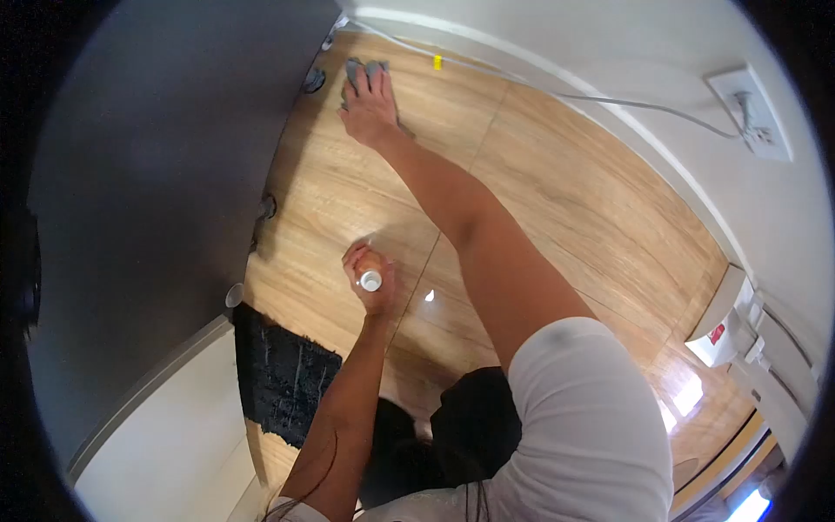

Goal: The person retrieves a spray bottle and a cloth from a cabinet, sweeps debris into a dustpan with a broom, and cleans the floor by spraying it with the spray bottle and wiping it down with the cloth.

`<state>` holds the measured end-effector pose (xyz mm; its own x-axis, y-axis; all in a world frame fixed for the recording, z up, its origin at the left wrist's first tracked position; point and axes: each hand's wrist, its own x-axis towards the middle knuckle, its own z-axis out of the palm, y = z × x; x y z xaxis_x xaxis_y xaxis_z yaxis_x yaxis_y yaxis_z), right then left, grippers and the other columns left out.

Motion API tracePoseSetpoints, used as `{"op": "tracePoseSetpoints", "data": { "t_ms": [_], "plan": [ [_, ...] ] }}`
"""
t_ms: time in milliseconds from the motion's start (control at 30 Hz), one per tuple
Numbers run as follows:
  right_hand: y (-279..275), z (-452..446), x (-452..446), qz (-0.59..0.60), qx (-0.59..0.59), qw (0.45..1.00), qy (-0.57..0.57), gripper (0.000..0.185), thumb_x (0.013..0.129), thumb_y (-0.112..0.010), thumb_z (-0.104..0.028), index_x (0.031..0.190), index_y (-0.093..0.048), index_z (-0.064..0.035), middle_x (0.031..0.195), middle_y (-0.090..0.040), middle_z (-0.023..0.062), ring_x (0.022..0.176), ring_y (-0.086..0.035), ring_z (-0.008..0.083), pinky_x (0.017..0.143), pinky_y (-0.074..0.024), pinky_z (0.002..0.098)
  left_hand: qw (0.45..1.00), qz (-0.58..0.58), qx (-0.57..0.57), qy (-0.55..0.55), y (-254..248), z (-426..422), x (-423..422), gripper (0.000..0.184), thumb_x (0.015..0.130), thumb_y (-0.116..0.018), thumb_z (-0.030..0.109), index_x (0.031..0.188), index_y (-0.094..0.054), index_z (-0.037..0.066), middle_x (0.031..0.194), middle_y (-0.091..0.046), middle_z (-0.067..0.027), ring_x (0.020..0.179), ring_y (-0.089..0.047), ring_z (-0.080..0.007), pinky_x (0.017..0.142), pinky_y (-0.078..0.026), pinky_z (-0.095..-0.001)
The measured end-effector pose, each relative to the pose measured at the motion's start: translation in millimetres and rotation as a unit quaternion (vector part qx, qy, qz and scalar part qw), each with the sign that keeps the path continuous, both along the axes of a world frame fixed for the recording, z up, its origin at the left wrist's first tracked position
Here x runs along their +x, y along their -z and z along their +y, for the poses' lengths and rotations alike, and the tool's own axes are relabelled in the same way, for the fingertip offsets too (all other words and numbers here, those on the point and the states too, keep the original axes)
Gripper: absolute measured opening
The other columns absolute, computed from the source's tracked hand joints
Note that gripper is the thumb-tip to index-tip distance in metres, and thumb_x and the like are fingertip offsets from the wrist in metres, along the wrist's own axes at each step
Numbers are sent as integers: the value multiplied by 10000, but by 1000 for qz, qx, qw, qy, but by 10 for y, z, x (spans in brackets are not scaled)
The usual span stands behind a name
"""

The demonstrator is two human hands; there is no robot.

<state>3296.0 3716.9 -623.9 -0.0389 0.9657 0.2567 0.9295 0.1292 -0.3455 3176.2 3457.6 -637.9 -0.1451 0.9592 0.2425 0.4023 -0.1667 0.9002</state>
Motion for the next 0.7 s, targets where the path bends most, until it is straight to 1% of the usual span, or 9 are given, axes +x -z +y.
{"op": "tracePoseSetpoints", "data": {
  "t_ms": [67,100,200,300,367,433,500,600,700],
  "plan": [
    [-54,105,-254,-81,-79,991,-71,531,894,-470,-430,1332,-465,-130,1452,-297,139,1343,-204,382,1115,-148,492,1000,-2,8,5,49,-6,-4,524,681,-694,-17,1130,-435,52,1173,-479,-164,1111,-473,-296,967,-389,-413],
    [-20,42,-313,-77,-83,991,-78,531,894,-470,-430,1332,-465,-130,1452,-297,139,1343,-204,382,1115,-148,492,1000,3,4,-1,65,-7,-1,524,681,-694,-17,1130,-435,52,1173,-479,-164,1111,-473,-296,967,-389,-413],
    [193,-378,-324,-28,-66,930,-360,445,946,-400,-426,1346,-449,-239,1495,-261,38,1384,-196,298,1147,-89,482,999,-42,-25,-2,59,-29,-2,507,687,-708,13,1119,-445,49,1176,-480,-161,1098,-480,-307,942,-416,-399],
    [204,-669,-276,-15,-67,893,-444,447,945,-395,-438,1354,-438,-265,1499,-255,21,1393,-178,281,1150,-74,487,1000,8,13,23,59,-16,-44,504,684,-721,25,1110,-453,45,1170,-481,-155,1086,-485,-303,938,-419,-397],
    [-23,-590,-519,-27,-95,909,-405,432,952,-390,-415,1355,-441,-270,1498,-258,19,1397,-172,270,1148,-57,496,1000,-3,4,23,61,-25,-41,514,675,-729,22,1108,-453,36,1164,-475,-149,1112,-477,-293,948,-415,-392],
    [-188,-469,-910,-104,-177,956,-210,432,939,-419,-417,1338,-463,-259,1487,-279,34,1403,-153,238,1146,-32,500,996,-87,2,19,123,-23,-29,530,681,-732,29,1131,-452,37,1164,-474,-139,1121,-471,-290,955,-411,-382],
    [-208,-573,-1086,-97,-196,953,-210,449,935,-414,-425,1352,-441,-261,1496,-267,25,1402,-164,255,1146,2,500,992,-108,-28,55,71,26,-112,546,677,-739,33,1144,-456,40,1167,-476,-138,1122,-472,-289,956,-410,-382],
    [115,-1243,-1032,-7,-61,909,-411,456,912,-489,-392,1351,-441,-277,1503,-250,10,1386,-214,284,1142,-1,525,986,-112,-46,116,-125,-246,-495,570,673,-753,48,1163,-462,40,1172,-480,-140,1122,-475,-292,960,-407,-388],
    [-74,-2059,-528,-47,-128,832,-538,510,877,-537,-418,1357,-430,-286,1509,-228,-2,1401,-160,286,1140,-38,542,982,30,43,182,-396,-513,-1227,560,664,-764,55,1144,-475,41,1185,-485,-157,1113,-485,-303,955,-413,-398]
  ]
}}
